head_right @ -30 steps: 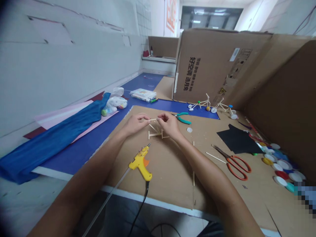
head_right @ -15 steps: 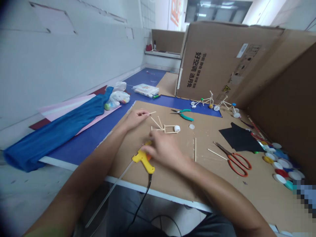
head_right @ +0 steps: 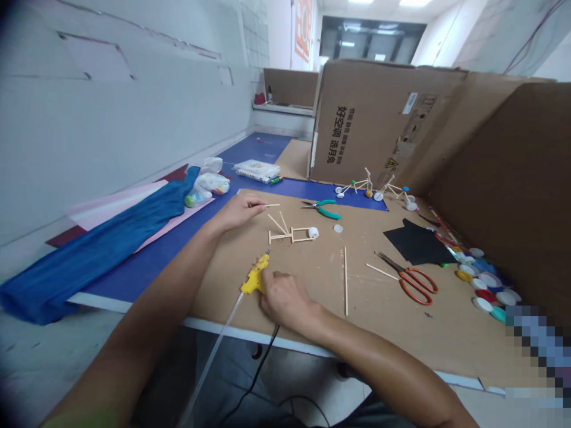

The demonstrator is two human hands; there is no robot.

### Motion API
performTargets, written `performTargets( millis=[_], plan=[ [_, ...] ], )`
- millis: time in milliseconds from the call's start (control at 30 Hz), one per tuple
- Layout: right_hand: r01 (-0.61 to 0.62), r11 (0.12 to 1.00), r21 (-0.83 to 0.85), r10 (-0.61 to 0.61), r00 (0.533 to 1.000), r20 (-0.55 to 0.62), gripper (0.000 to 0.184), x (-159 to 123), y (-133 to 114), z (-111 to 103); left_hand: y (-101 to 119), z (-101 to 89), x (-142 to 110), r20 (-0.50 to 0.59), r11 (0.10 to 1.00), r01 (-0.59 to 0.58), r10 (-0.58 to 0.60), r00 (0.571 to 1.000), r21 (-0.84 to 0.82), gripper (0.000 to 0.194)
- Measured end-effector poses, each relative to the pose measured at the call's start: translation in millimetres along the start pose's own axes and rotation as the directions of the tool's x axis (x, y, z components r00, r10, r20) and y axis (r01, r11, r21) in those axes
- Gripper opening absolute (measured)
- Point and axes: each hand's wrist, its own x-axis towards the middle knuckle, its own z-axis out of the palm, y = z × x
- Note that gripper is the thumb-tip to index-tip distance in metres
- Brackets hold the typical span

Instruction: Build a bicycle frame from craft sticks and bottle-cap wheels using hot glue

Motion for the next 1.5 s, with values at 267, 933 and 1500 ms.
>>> performTargets(
  millis=[267,933,1500],
  plan=[
    [0.12,0.737,0.665,0.012,0.982,-0.191,0.025,-15,39,2,30,-19.6,15,0.061,0.997,0.021,-0.025,0.998,0.075,0.026],
    [0.104,-0.062,0.993,0.052,0.994,-0.1,0.039,-16,71,-2,25,-26.8,31,0.283,0.998,0.026,-0.011,0.959,-0.049,0.026],
    [0.199,0.509,0.837,0.184,0.925,-0.332,0.023,11,79,-57,14,-15.1,37,0.251,0.997,0.028,-0.011,0.968,-0.066,0.027]
  ],
)
